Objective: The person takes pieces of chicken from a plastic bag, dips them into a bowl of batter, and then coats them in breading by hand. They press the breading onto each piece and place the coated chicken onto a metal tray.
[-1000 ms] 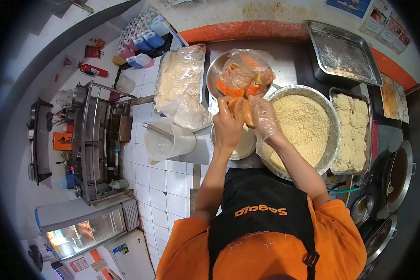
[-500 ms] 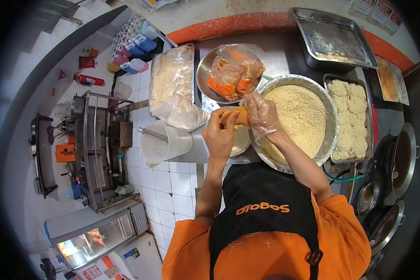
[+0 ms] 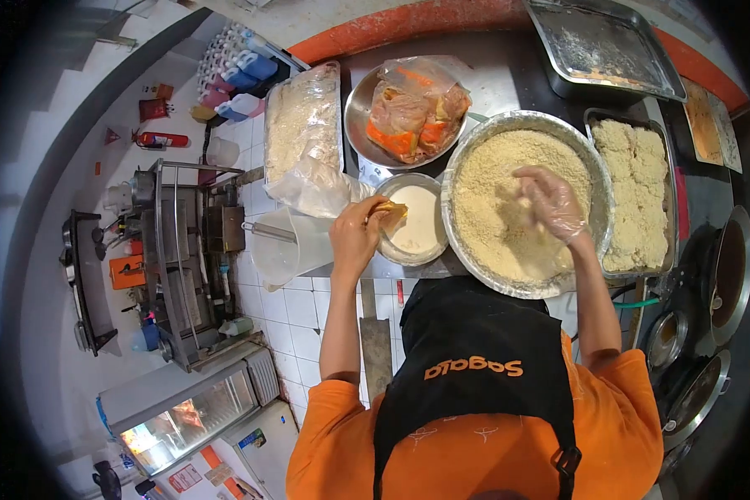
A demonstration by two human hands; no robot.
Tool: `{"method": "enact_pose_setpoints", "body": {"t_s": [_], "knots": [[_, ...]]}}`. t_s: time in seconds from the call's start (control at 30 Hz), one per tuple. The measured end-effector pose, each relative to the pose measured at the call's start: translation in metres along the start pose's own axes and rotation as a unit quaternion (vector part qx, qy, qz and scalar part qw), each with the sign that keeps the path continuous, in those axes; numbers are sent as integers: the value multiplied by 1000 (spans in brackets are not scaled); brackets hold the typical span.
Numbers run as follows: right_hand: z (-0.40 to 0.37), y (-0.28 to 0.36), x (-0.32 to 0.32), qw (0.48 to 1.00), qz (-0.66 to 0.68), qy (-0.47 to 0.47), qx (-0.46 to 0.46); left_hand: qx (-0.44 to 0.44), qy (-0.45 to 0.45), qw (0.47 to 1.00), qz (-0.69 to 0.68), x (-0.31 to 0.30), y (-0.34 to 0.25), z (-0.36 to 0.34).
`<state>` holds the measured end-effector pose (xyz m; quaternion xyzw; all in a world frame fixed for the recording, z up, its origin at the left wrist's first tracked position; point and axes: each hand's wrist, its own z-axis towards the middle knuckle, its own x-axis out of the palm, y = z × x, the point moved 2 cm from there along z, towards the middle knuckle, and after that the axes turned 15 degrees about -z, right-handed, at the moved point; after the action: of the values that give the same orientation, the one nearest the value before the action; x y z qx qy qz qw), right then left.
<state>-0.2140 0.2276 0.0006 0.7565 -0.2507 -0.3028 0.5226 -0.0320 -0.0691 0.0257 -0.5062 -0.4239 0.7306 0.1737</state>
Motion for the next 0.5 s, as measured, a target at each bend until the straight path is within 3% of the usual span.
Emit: {"method": "enact_pose_setpoints", "body": {"t_s": [0.07, 0.1, 0.13, 0.17, 0.23, 0.27, 0.4, 0.47, 0.5], "knots": [[-10, 3, -19, 989, -122, -42, 67, -8, -6, 1000, 19, 2, 3, -2], [-12, -5, -23, 989, -122, -41, 68, 59, 16, 997, 42, 6, 7, -4], [-14, -14, -26, 987, -130, -97, 5, 125, 39, 989, 65, 9, 10, -6], [-16, -19, -30, 977, -137, -153, -58, 124, 38, 989, 64, 16, 14, -10], [-17, -26, -34, 981, -139, -130, -43, 124, 136, 978, 99, 38, 20, -21], [-17, -27, -34, 984, -141, -108, -28, 122, 135, 978, 99, 46, 29, -28], [-15, -21, -21, 979, -169, -107, -39, 79, 154, 983, 63, 52, 37, -30], [-12, -3, -17, 969, -247, -4, 14, -72, 47, 983, -162, 40, 44, -20], [-8, -7, -13, 968, -249, -2, 15, -75, 46, 983, -163, 37, 48, -16]]}}
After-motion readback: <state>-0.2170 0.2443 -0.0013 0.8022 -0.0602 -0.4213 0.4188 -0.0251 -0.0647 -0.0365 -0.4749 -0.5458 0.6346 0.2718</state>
